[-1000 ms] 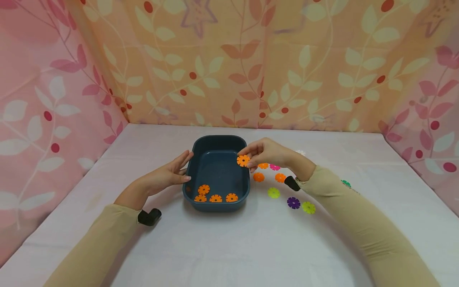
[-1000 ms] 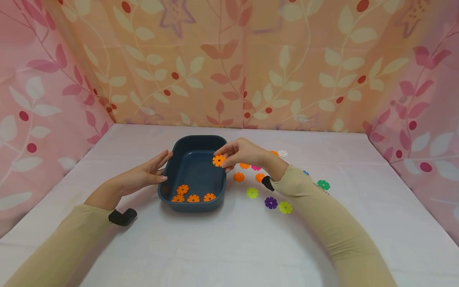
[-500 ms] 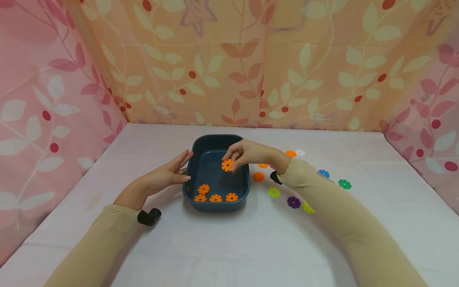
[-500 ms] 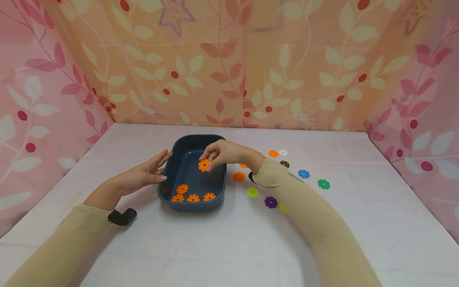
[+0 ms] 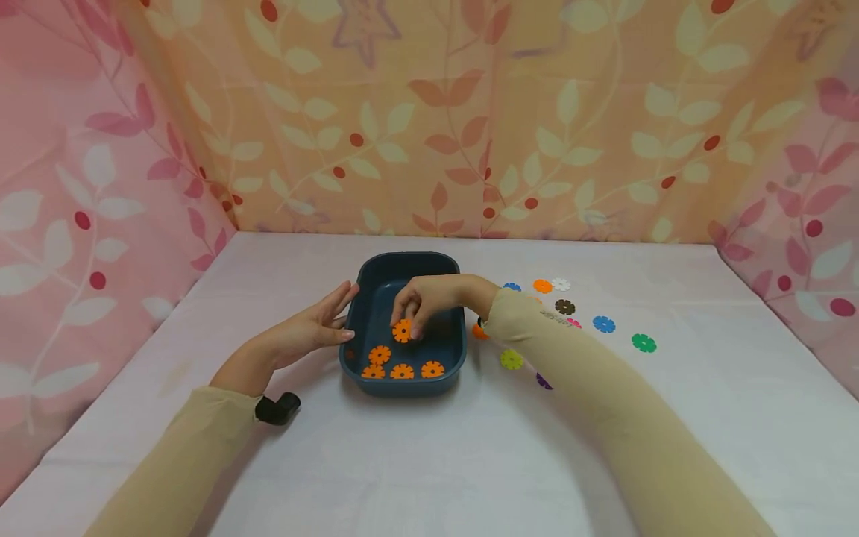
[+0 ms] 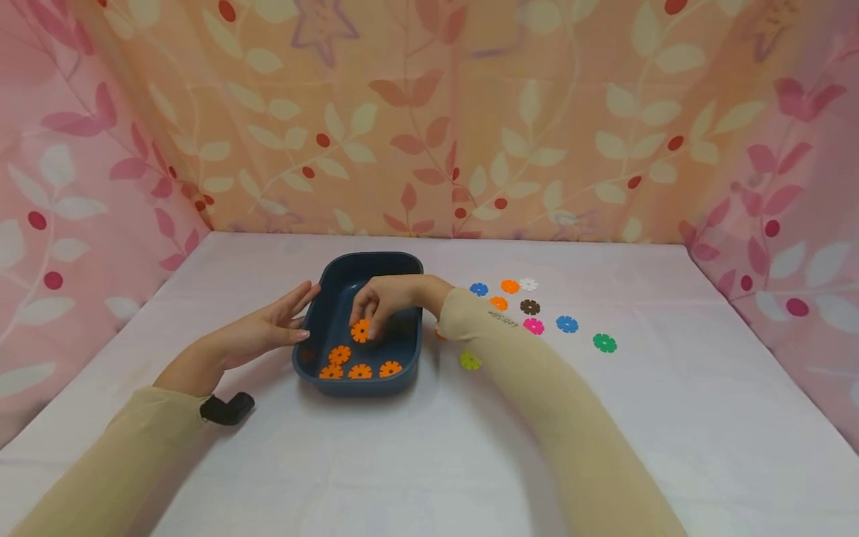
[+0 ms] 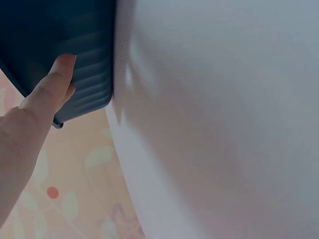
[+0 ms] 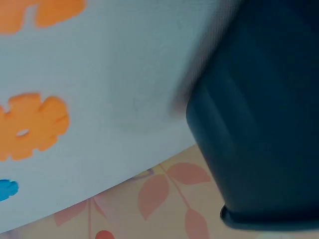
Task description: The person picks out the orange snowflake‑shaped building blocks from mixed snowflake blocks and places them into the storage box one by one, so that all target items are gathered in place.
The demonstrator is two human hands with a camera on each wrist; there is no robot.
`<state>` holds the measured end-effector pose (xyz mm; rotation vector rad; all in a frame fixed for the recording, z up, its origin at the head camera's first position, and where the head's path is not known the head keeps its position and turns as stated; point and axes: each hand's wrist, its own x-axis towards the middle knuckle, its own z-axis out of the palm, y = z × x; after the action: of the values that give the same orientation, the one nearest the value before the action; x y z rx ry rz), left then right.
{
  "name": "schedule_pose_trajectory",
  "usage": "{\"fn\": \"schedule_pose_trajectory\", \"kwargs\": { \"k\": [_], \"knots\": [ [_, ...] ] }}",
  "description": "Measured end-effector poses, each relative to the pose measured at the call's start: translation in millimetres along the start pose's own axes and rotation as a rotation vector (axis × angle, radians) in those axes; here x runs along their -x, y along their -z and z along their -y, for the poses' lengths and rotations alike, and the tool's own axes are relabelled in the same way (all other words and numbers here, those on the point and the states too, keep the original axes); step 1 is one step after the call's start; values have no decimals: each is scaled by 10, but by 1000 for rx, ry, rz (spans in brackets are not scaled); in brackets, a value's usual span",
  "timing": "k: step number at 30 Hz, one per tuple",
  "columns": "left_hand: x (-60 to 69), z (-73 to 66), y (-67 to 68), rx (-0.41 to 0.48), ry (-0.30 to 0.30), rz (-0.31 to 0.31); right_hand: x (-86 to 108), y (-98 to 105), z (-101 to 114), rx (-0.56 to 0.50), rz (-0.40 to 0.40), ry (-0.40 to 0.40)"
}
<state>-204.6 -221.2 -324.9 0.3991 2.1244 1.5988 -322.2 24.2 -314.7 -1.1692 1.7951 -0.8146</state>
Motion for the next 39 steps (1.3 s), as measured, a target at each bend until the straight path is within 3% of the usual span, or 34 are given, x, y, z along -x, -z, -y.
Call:
{"fn": "schedule_pose_trajectory", "kwargs": {
  "k": [5, 9, 17, 24, 39],
  "knots": [
    [20, 38, -17, 13, 8, -1, -121, -60, -27, 19, 93, -59],
    [-4, 39, -30, 15, 4, 0, -149, -83, -49, 59, 122, -99],
    [-16, 9, -23, 11, -6, 9, -164, -87, -52, 154, 152, -71],
    [-6, -2, -19, 15, -9, 10, -184, -88, -34, 196, 156, -86],
    [-4, 9, 15, 15, -7, 14, -210, -83, -30, 146, 101, -121]
  ]
}}
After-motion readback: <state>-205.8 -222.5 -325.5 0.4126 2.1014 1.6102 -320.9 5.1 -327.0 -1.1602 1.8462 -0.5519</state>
